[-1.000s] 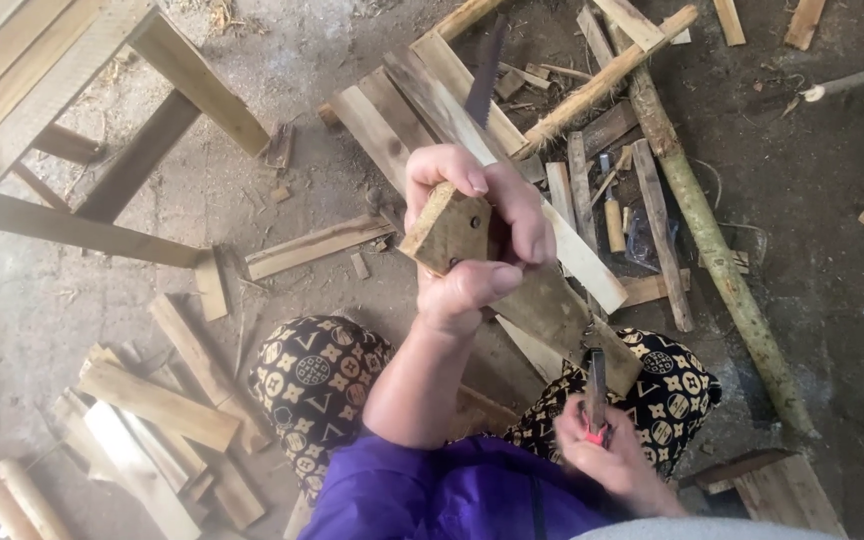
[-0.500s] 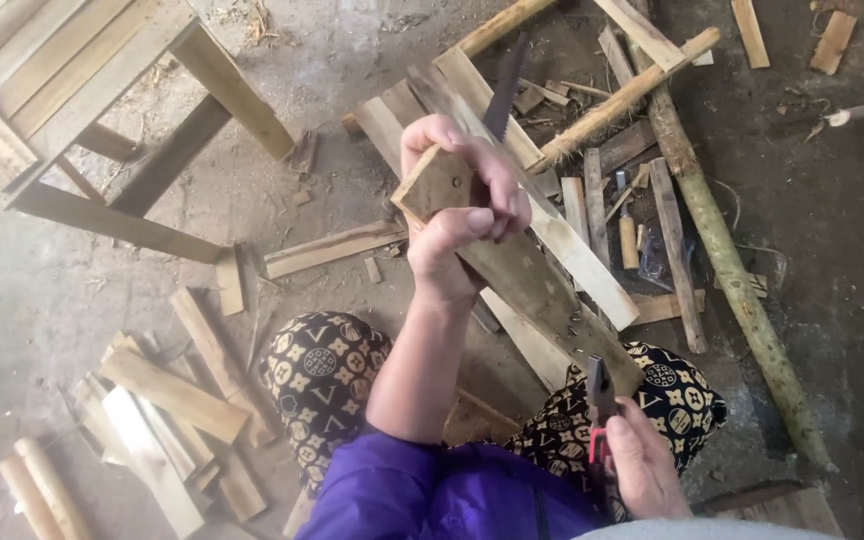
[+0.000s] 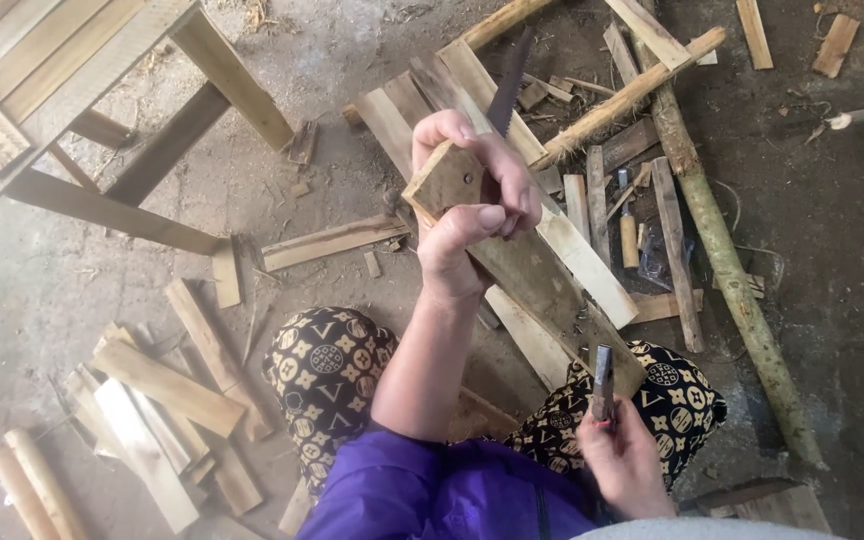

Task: The person removes nails from a wooden plank using pliers, then uses a chisel to smooth the surface. They then use a hammer to tap the plank and continue chiseling.

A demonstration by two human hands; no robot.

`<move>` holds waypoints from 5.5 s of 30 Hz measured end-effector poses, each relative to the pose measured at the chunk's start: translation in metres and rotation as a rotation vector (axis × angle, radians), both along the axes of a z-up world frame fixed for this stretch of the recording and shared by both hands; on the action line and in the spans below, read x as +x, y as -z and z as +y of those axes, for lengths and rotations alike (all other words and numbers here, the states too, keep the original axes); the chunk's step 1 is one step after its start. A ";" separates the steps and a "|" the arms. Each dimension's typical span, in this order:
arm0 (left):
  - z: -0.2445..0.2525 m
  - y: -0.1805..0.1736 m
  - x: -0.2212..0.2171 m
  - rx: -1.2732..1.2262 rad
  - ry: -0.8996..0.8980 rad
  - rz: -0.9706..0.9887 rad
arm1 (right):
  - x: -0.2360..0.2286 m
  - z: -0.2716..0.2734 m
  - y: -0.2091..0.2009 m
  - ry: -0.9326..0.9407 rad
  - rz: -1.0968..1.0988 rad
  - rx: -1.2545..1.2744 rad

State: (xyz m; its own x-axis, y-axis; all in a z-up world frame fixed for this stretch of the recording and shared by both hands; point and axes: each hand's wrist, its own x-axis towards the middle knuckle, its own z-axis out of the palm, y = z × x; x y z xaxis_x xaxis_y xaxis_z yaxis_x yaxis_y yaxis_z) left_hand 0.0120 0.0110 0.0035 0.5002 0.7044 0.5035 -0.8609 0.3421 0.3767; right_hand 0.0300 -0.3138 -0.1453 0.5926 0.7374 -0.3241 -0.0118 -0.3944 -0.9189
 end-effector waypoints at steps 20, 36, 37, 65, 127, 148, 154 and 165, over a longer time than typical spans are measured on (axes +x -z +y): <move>0.007 0.009 0.005 -0.010 0.017 -0.034 | 0.004 -0.024 0.017 0.204 0.272 -0.021; 0.012 0.013 0.008 -0.025 -0.005 0.002 | 0.005 -0.016 0.011 0.130 0.343 -0.048; 0.013 0.013 0.008 -0.025 -0.015 0.009 | 0.006 -0.017 0.014 0.128 0.360 -0.024; 0.007 0.005 0.009 0.004 0.004 0.039 | 0.016 0.016 -0.006 0.097 0.541 -0.018; -0.025 -0.020 0.014 0.196 0.040 -0.006 | 0.003 0.030 -0.041 -0.027 0.205 -0.050; -0.005 -0.025 0.039 0.256 0.122 0.200 | 0.019 0.005 -0.045 0.085 0.086 -0.117; 0.033 0.036 0.095 -0.087 0.632 -0.021 | 0.028 0.023 -0.023 0.184 0.022 0.070; 0.016 0.067 0.082 -0.074 0.487 0.797 | 0.025 0.034 0.003 0.203 0.504 0.455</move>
